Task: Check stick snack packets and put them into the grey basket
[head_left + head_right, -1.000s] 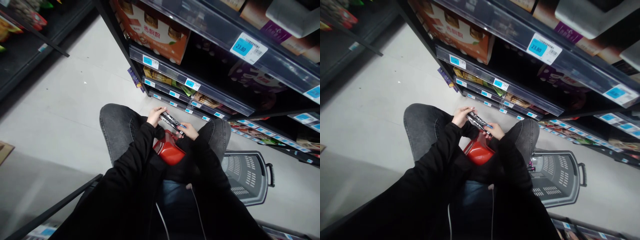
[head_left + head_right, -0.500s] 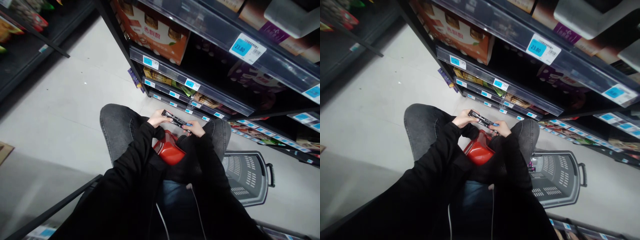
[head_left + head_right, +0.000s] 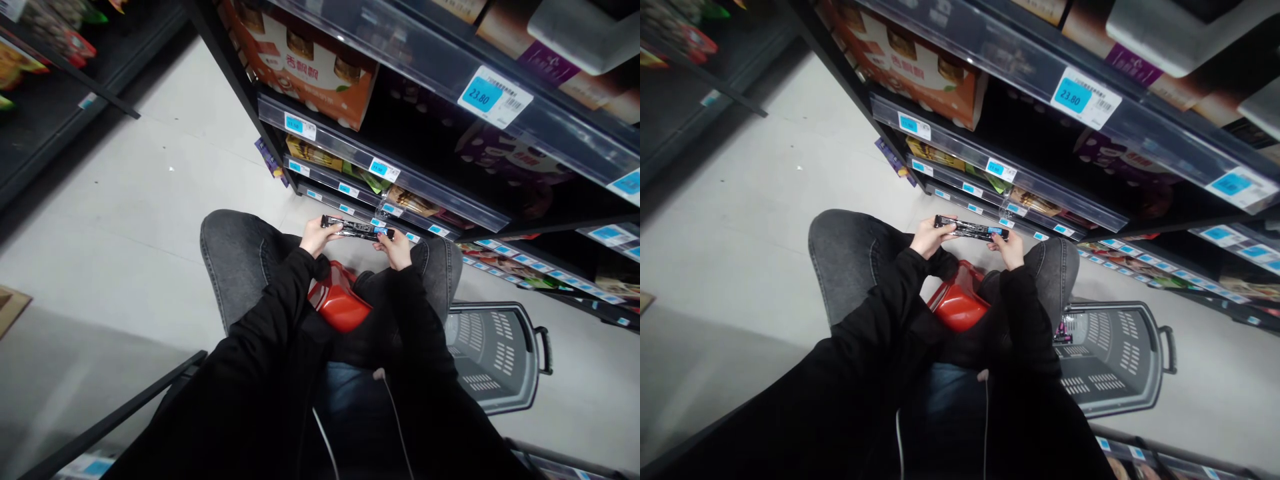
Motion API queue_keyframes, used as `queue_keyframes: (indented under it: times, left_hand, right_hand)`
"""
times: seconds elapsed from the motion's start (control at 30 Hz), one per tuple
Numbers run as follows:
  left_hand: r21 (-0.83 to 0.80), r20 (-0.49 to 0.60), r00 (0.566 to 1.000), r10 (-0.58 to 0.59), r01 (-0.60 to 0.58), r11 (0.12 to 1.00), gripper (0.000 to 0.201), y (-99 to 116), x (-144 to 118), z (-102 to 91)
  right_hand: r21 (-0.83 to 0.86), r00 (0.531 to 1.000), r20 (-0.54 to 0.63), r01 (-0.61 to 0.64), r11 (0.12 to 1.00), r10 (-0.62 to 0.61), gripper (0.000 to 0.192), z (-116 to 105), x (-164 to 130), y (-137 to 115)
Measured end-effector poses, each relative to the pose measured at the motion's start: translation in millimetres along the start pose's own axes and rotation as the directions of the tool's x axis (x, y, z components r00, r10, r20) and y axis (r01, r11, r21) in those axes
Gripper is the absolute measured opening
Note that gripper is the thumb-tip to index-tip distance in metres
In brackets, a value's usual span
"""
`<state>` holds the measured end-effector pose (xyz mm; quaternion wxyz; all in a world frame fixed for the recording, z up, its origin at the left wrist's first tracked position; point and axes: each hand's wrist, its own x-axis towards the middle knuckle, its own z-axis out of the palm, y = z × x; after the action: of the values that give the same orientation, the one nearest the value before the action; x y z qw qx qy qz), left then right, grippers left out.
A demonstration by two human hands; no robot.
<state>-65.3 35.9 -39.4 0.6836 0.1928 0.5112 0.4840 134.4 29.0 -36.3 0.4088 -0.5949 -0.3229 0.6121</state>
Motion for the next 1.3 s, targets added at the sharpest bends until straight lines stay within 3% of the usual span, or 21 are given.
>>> queue_keyframes:
  times: [0.13,0.37,0.6,0.9,1.1,1.3]
  left_hand:
    - [-0.037,0.080,0.996,-0.032,0.035,0.999,0.028,3,1,-1.9]
    - [-0.074,0.122,0.992,0.018,-0.009,0.997,0.028,4,0,-2.1]
    - [-0.121,0.165,0.986,-0.012,0.033,0.992,0.024,6,-1,-1.5]
    - [-0.126,0.273,0.958,-0.086,0.124,0.984,0.028,6,-6,-1.2]
    - [-0.008,0.209,0.974,-0.089,0.093,0.996,0.040,3,-6,1.7]
    - [0.035,0.138,0.990,0.005,-0.010,0.999,0.041,0,-5,5.9]
  right_hand:
    - [0.019,0.998,0.045,0.034,0.999,-0.035,0.030,-3,-1,-4]
    - [0.050,0.996,0.068,0.047,0.998,-0.051,0.027,-3,-4,-13]
    - [0.120,0.990,0.113,0.067,0.990,-0.081,0.029,-6,-8,-17]
    - [0.106,0.997,0.069,0.015,0.994,-0.023,0.033,-6,-7,-15]
    - [-0.003,0.997,0.063,0.054,0.999,-0.053,0.041,-1,-8,-11]
    - [-0.025,0.995,0.000,0.100,0.995,-0.100,0.036,-3,-1,-1]
